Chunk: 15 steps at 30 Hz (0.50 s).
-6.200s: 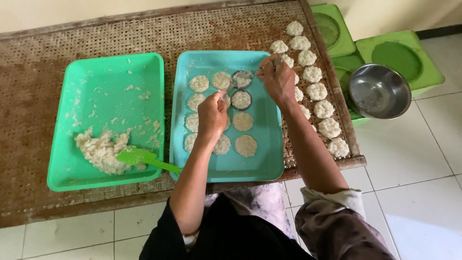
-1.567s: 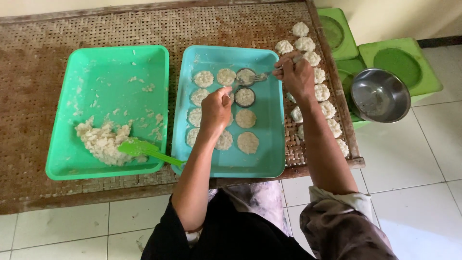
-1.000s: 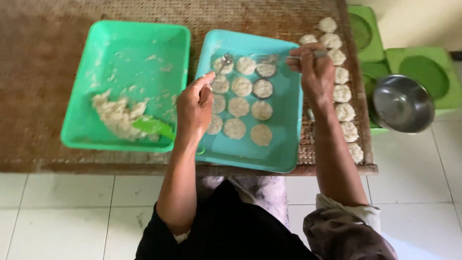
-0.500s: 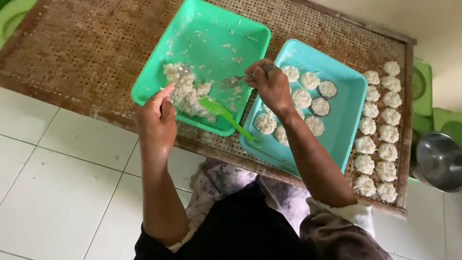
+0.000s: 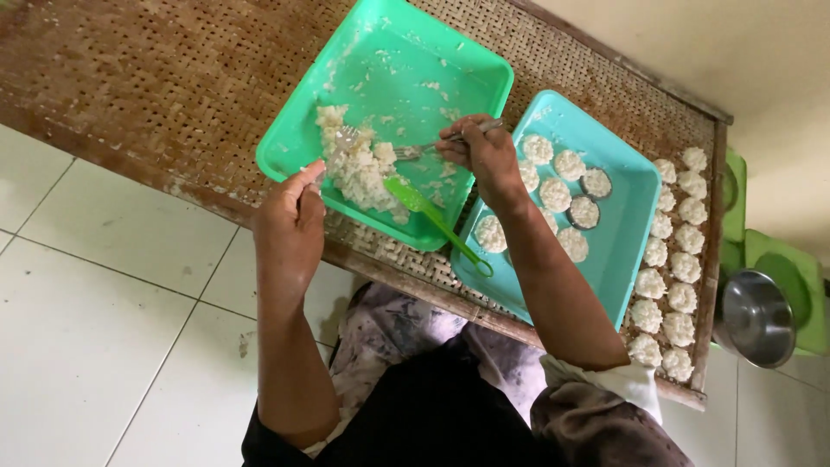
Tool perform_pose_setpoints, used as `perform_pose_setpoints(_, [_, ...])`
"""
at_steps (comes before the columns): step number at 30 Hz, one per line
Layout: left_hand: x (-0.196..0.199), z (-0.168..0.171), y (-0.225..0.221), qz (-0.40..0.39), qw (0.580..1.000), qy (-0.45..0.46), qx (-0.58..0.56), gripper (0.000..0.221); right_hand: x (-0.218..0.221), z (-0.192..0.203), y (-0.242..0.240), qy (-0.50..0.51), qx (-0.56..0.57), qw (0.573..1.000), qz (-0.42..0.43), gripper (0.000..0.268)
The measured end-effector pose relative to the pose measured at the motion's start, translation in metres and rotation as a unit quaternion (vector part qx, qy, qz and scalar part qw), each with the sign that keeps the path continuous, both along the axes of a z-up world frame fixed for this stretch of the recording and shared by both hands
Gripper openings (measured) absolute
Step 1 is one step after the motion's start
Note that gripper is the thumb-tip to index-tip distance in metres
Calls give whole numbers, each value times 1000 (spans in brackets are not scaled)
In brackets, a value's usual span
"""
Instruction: Shaping and transferring food patties from a tray to a drying rack using a fork, spatula, and circular mold.
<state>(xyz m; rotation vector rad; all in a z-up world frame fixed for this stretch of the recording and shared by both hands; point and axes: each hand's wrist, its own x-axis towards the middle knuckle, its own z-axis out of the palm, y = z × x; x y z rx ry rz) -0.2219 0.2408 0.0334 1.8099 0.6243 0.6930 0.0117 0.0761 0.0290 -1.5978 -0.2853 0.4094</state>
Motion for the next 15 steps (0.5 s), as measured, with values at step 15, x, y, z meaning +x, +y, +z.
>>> perform_pose_setpoints(15, [-7,29,-9,17,999,-31,5,38,43,-34,-21,138,176,975,-13,17])
